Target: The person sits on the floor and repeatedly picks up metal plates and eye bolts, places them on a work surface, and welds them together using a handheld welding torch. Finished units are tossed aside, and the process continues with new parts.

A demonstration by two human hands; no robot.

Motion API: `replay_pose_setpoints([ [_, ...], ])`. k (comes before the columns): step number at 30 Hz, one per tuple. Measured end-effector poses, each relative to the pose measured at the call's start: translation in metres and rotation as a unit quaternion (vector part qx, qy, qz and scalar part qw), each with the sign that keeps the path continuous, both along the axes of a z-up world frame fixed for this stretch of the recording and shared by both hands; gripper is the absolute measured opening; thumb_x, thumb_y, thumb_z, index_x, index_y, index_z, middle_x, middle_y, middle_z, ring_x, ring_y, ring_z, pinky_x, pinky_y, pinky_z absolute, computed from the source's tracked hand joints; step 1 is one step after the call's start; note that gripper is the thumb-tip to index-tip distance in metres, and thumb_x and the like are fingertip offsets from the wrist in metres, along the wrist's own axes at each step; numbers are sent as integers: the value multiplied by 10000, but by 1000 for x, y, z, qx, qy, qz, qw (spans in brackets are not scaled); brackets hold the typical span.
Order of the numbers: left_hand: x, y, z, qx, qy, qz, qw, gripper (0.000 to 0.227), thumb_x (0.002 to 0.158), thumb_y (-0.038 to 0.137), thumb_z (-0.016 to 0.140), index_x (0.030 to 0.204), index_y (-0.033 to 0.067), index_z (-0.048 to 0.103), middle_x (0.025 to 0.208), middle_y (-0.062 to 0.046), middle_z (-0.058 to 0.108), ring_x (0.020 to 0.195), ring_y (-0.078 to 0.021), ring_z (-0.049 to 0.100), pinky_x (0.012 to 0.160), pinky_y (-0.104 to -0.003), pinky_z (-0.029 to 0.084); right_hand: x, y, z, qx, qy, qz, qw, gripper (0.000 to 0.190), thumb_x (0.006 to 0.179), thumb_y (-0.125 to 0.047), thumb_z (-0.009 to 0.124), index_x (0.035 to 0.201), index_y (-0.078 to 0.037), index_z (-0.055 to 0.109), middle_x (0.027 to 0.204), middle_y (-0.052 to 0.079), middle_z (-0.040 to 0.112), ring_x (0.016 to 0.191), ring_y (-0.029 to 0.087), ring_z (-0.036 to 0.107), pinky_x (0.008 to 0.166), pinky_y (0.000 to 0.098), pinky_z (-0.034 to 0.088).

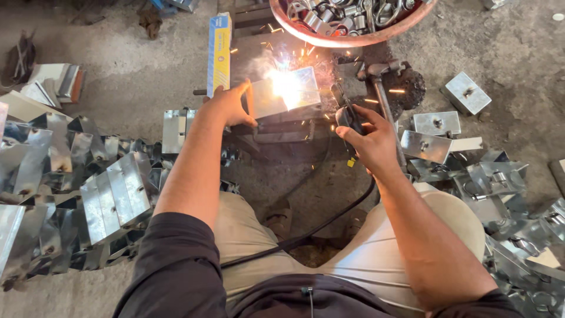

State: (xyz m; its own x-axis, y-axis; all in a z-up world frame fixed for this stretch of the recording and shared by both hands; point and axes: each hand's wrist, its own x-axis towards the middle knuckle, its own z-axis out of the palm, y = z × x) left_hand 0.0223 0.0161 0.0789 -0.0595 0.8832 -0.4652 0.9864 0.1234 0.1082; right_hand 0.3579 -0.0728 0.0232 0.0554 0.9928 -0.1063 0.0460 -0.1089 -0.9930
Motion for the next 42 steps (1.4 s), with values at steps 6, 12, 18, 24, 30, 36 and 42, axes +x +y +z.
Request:
replay_pose_setpoints([
  [6,-1,1,0,-2,0,7,1000,1247,603,423,962,1615,372,236,1577,-139,451,1550,-398,215,1215,-669,175,0,2,-2,-42,17,-11,999,632,769,-179,864,1364,-86,673,858,13,689,628,44,565,482,225,395],
  [12,0,1,-1,-9,0,13,1000,1238,613,419,952,1617,380,229,1573,-129,465,1559,-386,212,1223,-662,179,-1,-1,0,-34,13,-6,999,647,756,-168,864,1365,-80,664,873,11,691,627,46,564,476,229,398],
  [18,0,-1,2,-10,1,13,1000,1247,606,430,955,1617,393,227,1583,-159,436,1554,-390,209,1214,-669,183,-2,-2,7,-11,11,-1,1000,647,763,-184,872,1367,-74,667,887,6,702,677,39,614,524,208,442],
  [24,-2,0,1,-7,-7,11,1000,1233,596,439,951,1604,393,242,1585,-140,442,1560,-381,208,1218,-666,182,-1,-3,11,-26,-11,-3,1000,649,740,-200,867,1351,-86,683,867,6,684,622,56,568,484,230,415],
  [30,-3,-3,-4,-1,-21,14,1000,1252,599,459,950,1619,394,226,1600,-147,427,1571,-377,194,1235,-647,162,1,-2,10,-16,5,2,1000,637,762,-187,865,1357,-66,674,896,25,699,660,51,590,523,219,433],
  [36,10,-11,12,27,5,4,1000,1264,650,442,918,1626,316,124,1649,-98,302,1558,-403,130,1194,-666,129,1,1,-3,0,9,3,1000,604,825,-149,841,1391,-53,653,978,30,717,774,71,636,615,234,482],
  [42,57,-90,8,155,-40,-138,977,970,819,555,771,1585,174,314,1507,-137,506,1411,-391,404,1121,-590,346,0,-6,19,26,291,9,956,687,951,-55,672,1600,-80,448,1066,72,637,838,157,643,701,370,622],
])
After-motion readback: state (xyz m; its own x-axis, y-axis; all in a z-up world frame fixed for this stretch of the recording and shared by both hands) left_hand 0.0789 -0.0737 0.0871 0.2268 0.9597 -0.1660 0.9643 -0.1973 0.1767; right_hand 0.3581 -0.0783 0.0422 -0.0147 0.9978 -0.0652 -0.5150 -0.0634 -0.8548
